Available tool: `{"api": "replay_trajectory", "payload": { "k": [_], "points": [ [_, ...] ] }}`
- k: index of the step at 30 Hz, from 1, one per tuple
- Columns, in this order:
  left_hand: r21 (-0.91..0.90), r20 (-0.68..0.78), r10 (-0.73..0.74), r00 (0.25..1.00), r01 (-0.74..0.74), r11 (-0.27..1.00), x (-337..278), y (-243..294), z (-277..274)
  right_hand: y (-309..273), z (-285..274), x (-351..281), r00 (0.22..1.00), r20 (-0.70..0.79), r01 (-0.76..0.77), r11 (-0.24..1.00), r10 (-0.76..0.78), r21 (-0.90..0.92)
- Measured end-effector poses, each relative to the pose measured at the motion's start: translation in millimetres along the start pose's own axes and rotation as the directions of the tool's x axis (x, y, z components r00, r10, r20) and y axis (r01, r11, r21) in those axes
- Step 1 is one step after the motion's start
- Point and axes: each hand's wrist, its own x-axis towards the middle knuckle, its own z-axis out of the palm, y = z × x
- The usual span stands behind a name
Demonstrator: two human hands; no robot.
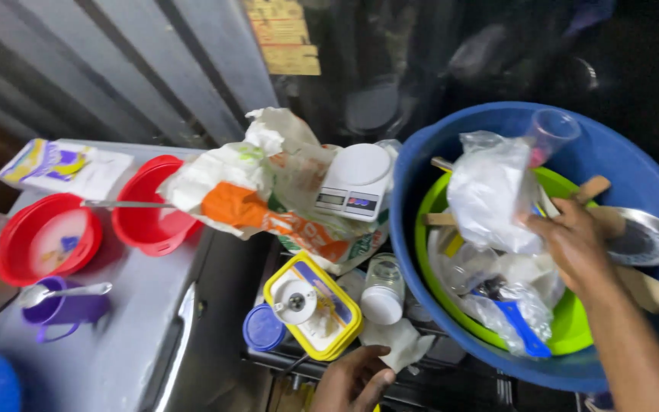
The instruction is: Adding food coloring and other dry ingredients to a flour mixture in a large blue bowl.
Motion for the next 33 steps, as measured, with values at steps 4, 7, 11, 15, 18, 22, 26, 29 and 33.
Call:
{"api": "replay_trajectory", "payload": {
  "k": [4,7,11,15,18,22,26,29,33],
  "points": [
    [0.104,0.039,-0.015,0.999,0.01,0.995,-9.6,22.0,-12.2,-23.5,3.7,-20.8,0.994,-0.027,0.083,0.896,-0.105,-0.436],
    [0.095,0.025,-0.035,0.999,0.032,0.995,-15.2,18.7,-22.4,-39.5,12.3,-37.8,0.97,-0.023,0.165,0.719,-0.244,-0.675],
    [0.085,-0.051,-0.107,0.993,0.111,0.99,-28.9,31.7,-44.4,-57.8,23.5,-70.1,0.879,-0.021,0.272,0.537,-0.477,-0.799],
    [0.068,-0.29,0.133,0.948,-0.118,0.991,-32.5,-8.3,-67.0,-57.9,61.8,-87.9,0.82,0.022,0.474,0.658,-0.571,-0.585],
    [0.009,-0.489,0.119,0.864,-0.131,0.991,-50.2,-1.9,-104.5,-94.7,136.8,-144.2,0.715,0.101,0.679,0.653,-0.692,-0.335],
    [-0.295,-0.614,-0.132,0.778,-0.071,0.953,-62.9,-7.9,-160.3,-138.6,248.7,-228.4,0.726,0.28,0.687,0.682,-0.628,-0.252],
    [-0.357,-0.659,0.036,0.751,-0.355,0.864,-55.0,-53.3,-209.4,-158.7,362.3,-261.6,0.443,0.669,0.85,0.518,-0.597,-0.1],
    [-0.417,-0.616,-0.057,0.786,-0.264,0.87,-56.9,-57.7,-243.9,-158.0,458.6,-257.8,0.463,0.777,0.788,0.599,-0.426,-0.142],
    [-0.288,-0.571,0.062,0.818,-0.272,0.918,-44.5,-95.5,-277.4,-148.7,584.9,-213.5,0.465,0.856,0.777,0.568,-0.225,-0.273]
  ]
}}
